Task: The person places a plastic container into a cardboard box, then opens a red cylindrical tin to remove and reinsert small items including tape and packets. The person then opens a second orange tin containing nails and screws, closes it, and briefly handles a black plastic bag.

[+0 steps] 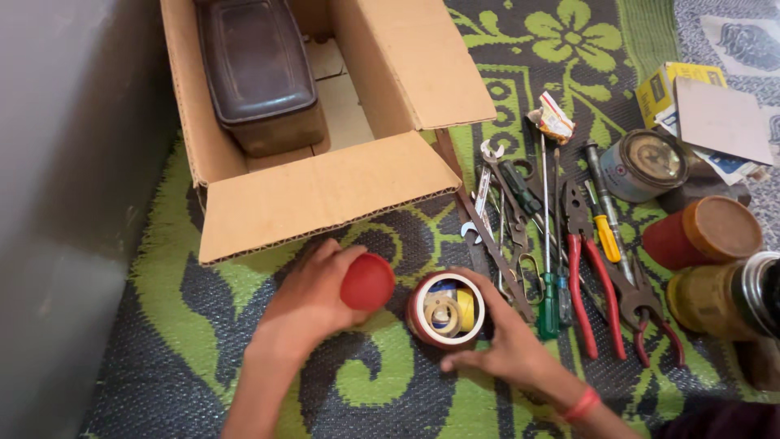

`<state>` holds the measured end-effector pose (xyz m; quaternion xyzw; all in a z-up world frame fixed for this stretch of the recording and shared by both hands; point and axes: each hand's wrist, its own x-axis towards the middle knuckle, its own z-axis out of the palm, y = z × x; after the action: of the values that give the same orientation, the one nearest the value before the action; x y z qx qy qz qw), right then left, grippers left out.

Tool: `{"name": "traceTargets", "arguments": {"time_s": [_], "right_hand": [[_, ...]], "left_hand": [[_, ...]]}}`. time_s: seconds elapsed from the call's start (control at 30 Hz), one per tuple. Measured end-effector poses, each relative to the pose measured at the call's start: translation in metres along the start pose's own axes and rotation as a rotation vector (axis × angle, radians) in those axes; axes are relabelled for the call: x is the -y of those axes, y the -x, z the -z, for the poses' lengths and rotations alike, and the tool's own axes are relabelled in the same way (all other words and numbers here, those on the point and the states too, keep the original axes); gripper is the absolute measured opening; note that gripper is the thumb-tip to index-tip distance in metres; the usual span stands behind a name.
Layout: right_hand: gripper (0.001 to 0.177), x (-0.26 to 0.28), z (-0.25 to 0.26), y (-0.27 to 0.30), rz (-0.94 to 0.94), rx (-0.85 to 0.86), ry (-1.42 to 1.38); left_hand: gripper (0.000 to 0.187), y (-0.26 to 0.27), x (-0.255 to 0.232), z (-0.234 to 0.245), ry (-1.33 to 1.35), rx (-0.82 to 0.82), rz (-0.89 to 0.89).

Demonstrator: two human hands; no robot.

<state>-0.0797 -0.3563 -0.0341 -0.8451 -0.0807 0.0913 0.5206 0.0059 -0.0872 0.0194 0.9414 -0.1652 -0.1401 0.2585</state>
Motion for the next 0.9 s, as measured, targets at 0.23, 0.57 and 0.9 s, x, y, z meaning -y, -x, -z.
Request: {"name": "traceTargets", "arguments": {"time_s": [0.23,0.57,0.9], "right_hand": [[0.107,-0.002,-0.037,-0.009,-0.023,-0.169,-0.234],[0.099,-0.005,-0.054,-0.012,0.018,-0.246,-0.443],[0.083,0.002,-0.060,-0.016,0.081,-0.468,0.061]], "left_hand": [[0.081,0.009,-0.039,0.016,0.668,-0.113,-0.253],[0.099,0.011,-0.055,-0.025,0.488,-0.278,-0.446],[0.098,0.019,-0.038,-0.019,0.184,-0.271,-0.310]]}}
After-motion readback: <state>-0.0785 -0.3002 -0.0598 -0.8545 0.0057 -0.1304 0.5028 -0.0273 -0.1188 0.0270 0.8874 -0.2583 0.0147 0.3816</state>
